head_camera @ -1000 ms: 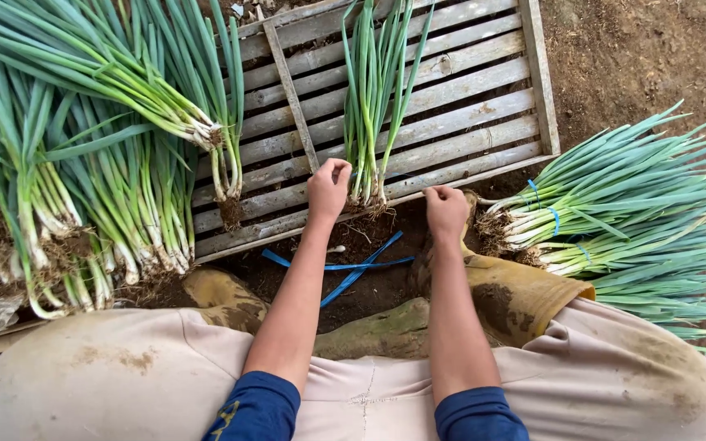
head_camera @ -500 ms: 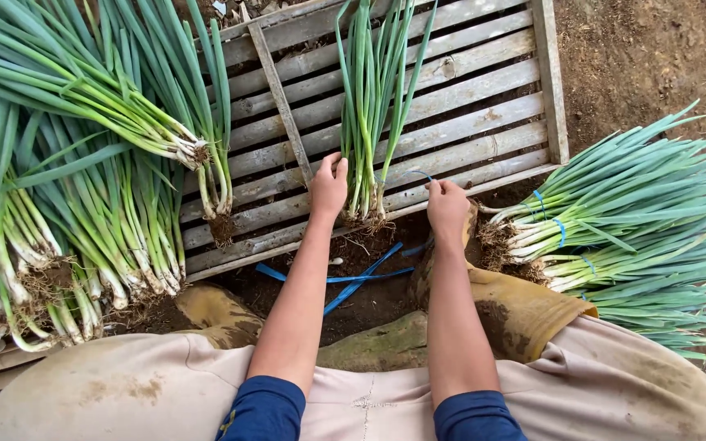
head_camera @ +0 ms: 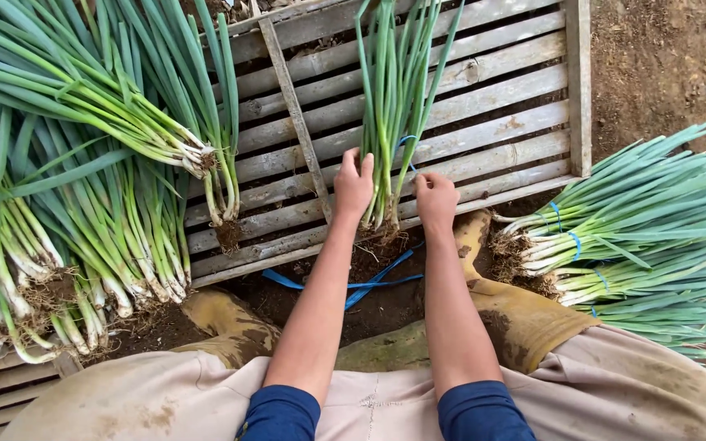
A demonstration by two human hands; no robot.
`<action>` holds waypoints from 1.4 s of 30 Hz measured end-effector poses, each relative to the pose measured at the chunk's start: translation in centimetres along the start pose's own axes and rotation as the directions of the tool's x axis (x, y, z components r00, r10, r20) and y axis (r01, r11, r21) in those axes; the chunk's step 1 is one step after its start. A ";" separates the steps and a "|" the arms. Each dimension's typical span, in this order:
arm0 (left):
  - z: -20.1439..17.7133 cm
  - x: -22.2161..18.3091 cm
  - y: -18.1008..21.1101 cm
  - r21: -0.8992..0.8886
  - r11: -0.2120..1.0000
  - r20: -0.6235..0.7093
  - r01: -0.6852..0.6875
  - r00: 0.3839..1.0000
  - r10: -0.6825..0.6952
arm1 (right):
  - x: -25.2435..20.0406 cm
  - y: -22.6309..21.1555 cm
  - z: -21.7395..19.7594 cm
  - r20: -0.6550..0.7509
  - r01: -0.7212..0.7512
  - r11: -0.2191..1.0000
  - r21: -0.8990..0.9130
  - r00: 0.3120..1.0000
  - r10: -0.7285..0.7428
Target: Bundling green onions together using plastic ties
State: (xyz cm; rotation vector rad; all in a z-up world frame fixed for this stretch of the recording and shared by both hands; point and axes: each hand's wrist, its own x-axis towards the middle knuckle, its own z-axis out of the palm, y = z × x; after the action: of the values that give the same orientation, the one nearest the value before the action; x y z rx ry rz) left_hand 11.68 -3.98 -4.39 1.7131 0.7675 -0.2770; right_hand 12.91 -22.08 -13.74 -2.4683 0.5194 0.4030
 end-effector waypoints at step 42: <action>1.9 4.1 -5.7 -0.556 0.765 0.327 0.325 0.932 -0.158 | -3.1 -5.8 1.1 0.460 -0.446 0.585 0.677 0.878 0.136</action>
State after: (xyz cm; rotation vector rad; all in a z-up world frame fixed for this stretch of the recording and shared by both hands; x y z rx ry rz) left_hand 11.63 -3.75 -11.69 0.9414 0.7754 -0.3814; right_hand 12.64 -16.19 -10.58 -1.4134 0.7599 0.6042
